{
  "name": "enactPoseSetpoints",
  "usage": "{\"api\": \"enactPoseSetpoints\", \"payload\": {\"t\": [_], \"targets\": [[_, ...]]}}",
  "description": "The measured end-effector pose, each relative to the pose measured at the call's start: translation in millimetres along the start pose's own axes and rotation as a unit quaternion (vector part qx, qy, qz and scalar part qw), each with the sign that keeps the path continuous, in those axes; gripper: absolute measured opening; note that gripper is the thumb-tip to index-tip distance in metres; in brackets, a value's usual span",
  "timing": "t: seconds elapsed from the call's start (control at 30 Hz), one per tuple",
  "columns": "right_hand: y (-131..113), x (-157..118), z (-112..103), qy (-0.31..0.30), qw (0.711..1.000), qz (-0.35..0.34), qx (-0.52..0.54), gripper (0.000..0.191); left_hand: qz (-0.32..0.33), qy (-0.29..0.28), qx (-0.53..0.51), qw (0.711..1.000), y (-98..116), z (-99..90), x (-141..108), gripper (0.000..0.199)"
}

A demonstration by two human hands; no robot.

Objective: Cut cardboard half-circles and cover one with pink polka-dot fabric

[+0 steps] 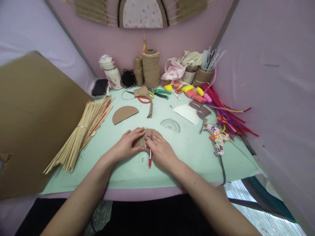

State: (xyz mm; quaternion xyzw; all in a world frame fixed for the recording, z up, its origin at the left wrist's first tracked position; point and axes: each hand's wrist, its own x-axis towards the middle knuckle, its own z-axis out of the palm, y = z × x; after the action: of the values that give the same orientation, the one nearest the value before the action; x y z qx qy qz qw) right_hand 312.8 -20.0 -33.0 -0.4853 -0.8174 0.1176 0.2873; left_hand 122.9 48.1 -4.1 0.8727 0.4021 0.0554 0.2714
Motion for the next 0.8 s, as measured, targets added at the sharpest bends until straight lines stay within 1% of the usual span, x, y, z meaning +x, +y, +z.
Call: {"api": "enactPoseSetpoints", "payload": {"t": [0.1,0.17,0.23,0.3,0.37,0.47,0.53,0.63,0.7,0.8], "targets": [[1,2,-1,-0.003,1.0,0.002,-0.019,0.029,0.001,0.003,-0.001,1.0,1,0.0,-1,0.065],[0,5,-5,-0.003,1.0,-0.001,-0.014,0.027,0.005,0.004,0.005,1.0,2,-2.6,0,0.065],[-1,8,-9,-0.001,1.0,-0.01,0.008,0.025,0.017,-0.008,0.02,1.0,2,-9.5,2,0.062],[-2,11,-12,0.0,1.0,-0.017,0.026,0.023,0.04,-0.041,0.035,0.998,2,-21.6,8,0.053],[-2,13,-13,-0.008,1.0,-0.021,0.022,0.022,0.063,-0.095,0.043,0.993,2,-37.3,17,0.043],[-3,14,-13,-0.03,0.999,-0.023,-0.011,0.021,0.038,-0.152,0.062,0.986,5,-59.7,33,0.037],[-4,15,-14,-0.038,0.999,-0.024,-0.027,0.02,0.034,-0.169,0.083,0.982,8,-68.9,42,0.036],[-5,15,-15,-0.042,0.998,-0.029,-0.027,0.021,0.03,-0.167,0.123,0.978,13,-71.7,47,0.034],[-6,15,-15,-0.042,0.999,-0.024,-0.019,0.021,0.021,-0.159,0.143,0.977,16,-69.3,45,0.036],[-5,13,-15,-0.04,0.999,-0.007,-0.001,0.02,0.011,-0.148,0.146,0.978,18,-66.5,40,0.038]]}}
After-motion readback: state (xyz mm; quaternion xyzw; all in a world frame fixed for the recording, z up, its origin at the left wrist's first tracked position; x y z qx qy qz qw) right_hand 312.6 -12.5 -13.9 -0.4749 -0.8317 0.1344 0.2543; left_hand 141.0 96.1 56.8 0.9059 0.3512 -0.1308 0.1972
